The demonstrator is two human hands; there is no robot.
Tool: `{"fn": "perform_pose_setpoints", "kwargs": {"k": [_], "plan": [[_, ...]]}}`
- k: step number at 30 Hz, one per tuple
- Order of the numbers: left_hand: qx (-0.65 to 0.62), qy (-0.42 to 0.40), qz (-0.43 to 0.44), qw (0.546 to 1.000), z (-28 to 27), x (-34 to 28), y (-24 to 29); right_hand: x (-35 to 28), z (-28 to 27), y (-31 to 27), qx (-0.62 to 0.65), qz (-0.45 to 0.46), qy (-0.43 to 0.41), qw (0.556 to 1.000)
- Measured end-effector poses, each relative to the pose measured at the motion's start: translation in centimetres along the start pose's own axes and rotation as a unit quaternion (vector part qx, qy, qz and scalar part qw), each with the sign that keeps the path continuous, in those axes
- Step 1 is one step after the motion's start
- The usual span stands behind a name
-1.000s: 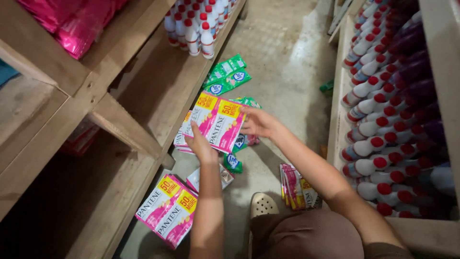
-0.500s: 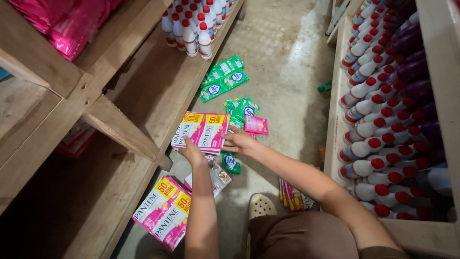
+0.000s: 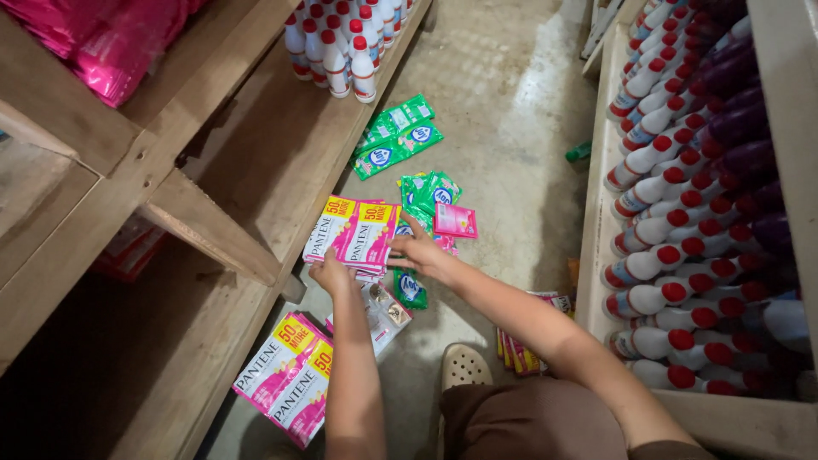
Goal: Organizing and inspecting shampoo and dish soap sachets on the shelves of a grocery store aisle.
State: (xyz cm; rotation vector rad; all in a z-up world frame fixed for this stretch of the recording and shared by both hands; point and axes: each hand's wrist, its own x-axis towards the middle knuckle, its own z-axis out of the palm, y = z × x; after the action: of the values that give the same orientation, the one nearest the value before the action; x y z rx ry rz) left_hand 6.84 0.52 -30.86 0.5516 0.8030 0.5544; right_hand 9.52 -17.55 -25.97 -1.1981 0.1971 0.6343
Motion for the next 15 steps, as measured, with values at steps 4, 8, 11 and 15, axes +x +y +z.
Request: {"fn": "perform_pose_setpoints", "kwargs": {"k": [4, 8, 11, 15], "plan": [[0.021, -0.024, 0.009, 0.999, -0.5, 0.9, 0.2, 0.8, -0.3, 0.2, 0.042, 0.017, -0.007, 0.999], [0.196, -0.005, 0.208, 0.958, -0.9, 0.4, -0.1, 2.3, -1.5, 1.4, 0.040, -0.001, -0.029, 0.999], [0.390, 0.088, 0.310, 0.862, -3.3, 3.5, -2.9, 2.6, -1.9, 1.9, 0.021, -0.012, -0.040, 0.999], [0.300, 0.070, 0.294, 0.905, -3.0, 3.1, -3.0, 2.5, -2.1, 1.6, -0.084, -0.040, -0.014, 0.996]]}}
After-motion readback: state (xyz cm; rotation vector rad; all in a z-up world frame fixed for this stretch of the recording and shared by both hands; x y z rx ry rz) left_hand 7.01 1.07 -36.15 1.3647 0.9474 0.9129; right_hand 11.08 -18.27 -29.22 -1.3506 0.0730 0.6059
